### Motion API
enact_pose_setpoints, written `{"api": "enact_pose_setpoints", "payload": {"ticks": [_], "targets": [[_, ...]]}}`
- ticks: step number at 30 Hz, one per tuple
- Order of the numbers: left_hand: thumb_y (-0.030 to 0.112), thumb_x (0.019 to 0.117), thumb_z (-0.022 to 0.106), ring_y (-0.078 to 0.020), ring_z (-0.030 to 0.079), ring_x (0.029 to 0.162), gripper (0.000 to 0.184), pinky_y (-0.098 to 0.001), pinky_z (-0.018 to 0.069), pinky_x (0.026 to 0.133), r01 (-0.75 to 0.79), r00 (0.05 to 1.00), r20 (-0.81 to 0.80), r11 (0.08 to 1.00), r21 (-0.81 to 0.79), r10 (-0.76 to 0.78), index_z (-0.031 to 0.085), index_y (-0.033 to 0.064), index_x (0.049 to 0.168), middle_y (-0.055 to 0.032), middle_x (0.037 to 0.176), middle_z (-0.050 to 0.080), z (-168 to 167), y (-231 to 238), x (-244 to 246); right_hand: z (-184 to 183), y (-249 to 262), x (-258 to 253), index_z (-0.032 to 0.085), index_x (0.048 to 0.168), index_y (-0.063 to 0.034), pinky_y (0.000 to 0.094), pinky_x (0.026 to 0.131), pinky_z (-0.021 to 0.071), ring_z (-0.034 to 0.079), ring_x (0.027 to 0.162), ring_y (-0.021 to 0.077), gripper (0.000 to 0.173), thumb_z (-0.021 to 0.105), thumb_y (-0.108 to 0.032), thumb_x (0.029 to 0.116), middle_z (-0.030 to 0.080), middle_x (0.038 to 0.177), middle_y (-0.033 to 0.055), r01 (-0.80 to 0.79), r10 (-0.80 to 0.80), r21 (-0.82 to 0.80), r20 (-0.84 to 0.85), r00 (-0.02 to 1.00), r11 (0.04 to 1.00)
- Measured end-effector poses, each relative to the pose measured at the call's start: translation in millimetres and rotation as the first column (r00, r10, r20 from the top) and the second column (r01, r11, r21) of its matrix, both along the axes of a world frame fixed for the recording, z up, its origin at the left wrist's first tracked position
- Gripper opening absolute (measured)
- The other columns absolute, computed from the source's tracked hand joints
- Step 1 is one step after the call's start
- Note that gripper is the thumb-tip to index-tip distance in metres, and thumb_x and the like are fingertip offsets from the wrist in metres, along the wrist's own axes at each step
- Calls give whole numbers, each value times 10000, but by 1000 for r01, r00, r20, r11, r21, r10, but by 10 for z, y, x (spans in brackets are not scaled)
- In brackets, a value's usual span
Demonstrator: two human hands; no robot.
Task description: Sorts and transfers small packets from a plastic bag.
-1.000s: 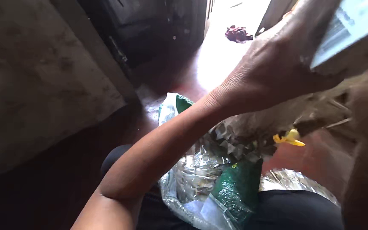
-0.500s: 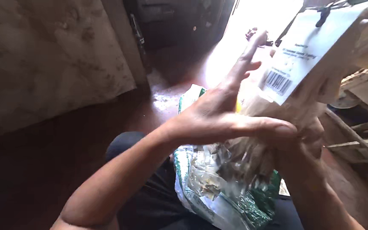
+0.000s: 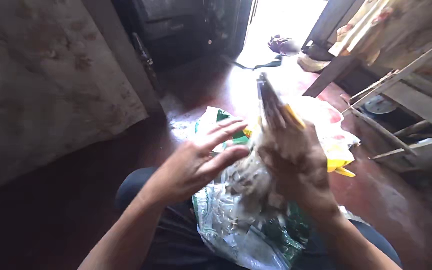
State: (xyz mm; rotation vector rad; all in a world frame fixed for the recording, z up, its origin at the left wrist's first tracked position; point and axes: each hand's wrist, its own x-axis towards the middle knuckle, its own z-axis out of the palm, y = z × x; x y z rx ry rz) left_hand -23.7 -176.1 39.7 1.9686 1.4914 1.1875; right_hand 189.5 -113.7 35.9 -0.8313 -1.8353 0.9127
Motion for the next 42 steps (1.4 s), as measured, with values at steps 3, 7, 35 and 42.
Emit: {"api": "enact_pose_setpoints", "payload": {"ticks": [3, 7, 35, 42], "targets": [[628, 936, 602, -301, 618, 1149, 689, -551, 537, 899, -345, 904, -284, 938, -43, 319, 567, 176, 1455, -119, 1409, 562, -214, 20, -213, -64, -102, 192, 450, 1465, -53, 310, 863, 630, 719, 999, 136, 749, 774, -57, 790, 714, 1147, 62, -146, 120, -458, -86, 989, 877], [469, 963, 659, -432, 675, 918, 906, -645, 517, 813, -328, 928, -325, 816, -476, 183, 148, 189, 1656, -262, 1169, 643, -525, -19, -217, -163, -205, 219, 481, 1404, -108, 286, 777, 622, 706, 929, 106, 719, 786, -115, 753, 691, 1093, 30, -16, 278, -827, 171, 945, 563], [-1, 947, 558, -40, 697, 964, 433, -227, 589, 868, 414, 605, 722, 907, 74, -335, 576, -1, 1380, 6, 1152, 733, -938, -38, -75, -886, 113, -118, 324, 1557, 78, 597, 1216, 242, 245, 1544, 413, 798, 397, -537, 1054, 254, 1658, 260, -286, 51, 54, 937, 347, 957], [24, 982, 559, -35, 688, 1015, 407, -231, 580, 906, 481, 482, 769, 860, 169, -420, 599, 47, 1386, 7, 1222, 717, -950, -4, 20, -1353, 204, -298, 94, 1618, 54, 591, 1250, 57, 50, 1587, 387, 753, 370, -408, 1091, 70, 1703, 245, -26, 223, -224, 937, 269, 974]]}}
